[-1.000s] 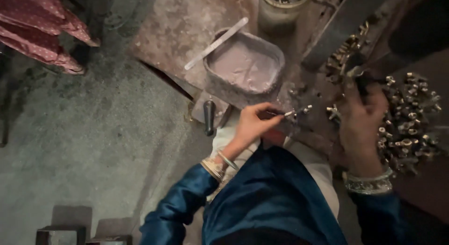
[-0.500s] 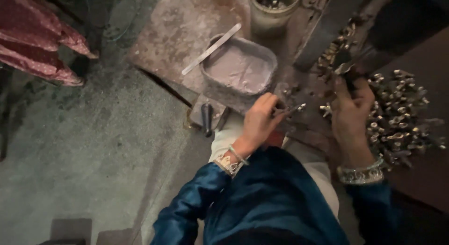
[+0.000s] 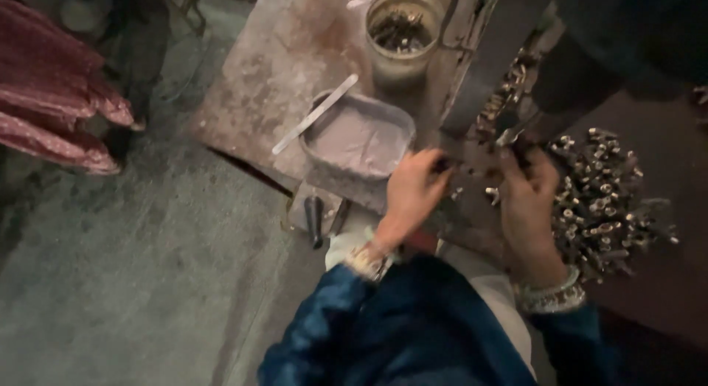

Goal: Applying a substance to small metal components and assembling them at a workbench.

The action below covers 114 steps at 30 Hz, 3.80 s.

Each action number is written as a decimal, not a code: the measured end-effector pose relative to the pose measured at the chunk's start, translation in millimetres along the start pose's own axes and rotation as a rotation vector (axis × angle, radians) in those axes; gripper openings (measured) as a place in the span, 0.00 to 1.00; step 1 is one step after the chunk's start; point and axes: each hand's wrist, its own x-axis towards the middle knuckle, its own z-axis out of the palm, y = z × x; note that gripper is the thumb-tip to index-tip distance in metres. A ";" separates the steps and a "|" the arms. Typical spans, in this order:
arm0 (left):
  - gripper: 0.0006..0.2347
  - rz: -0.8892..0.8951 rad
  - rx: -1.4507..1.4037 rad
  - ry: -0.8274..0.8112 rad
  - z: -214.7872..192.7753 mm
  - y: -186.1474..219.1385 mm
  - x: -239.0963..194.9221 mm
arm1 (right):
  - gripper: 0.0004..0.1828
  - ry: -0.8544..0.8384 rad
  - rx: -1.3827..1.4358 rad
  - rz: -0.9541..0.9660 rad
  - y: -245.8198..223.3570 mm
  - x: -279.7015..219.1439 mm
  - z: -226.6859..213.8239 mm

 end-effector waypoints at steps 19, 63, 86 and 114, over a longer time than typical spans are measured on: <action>0.15 0.351 -0.752 0.237 -83.8 111.0 11.1 | 0.09 -0.171 -0.300 0.031 71.8 19.9 -85.2; 0.10 -0.052 -0.460 0.163 -19.9 57.9 2.9 | 0.11 0.091 -0.134 -0.070 -7.9 -16.1 26.8; 0.13 -0.577 -0.859 -0.328 67.3 32.1 -48.1 | 0.19 -0.586 -0.375 0.159 -68.8 47.6 -25.1; 0.07 0.641 0.716 -0.082 107.4 9.0 -37.7 | 0.14 -0.601 -0.215 0.130 -59.8 42.5 -25.9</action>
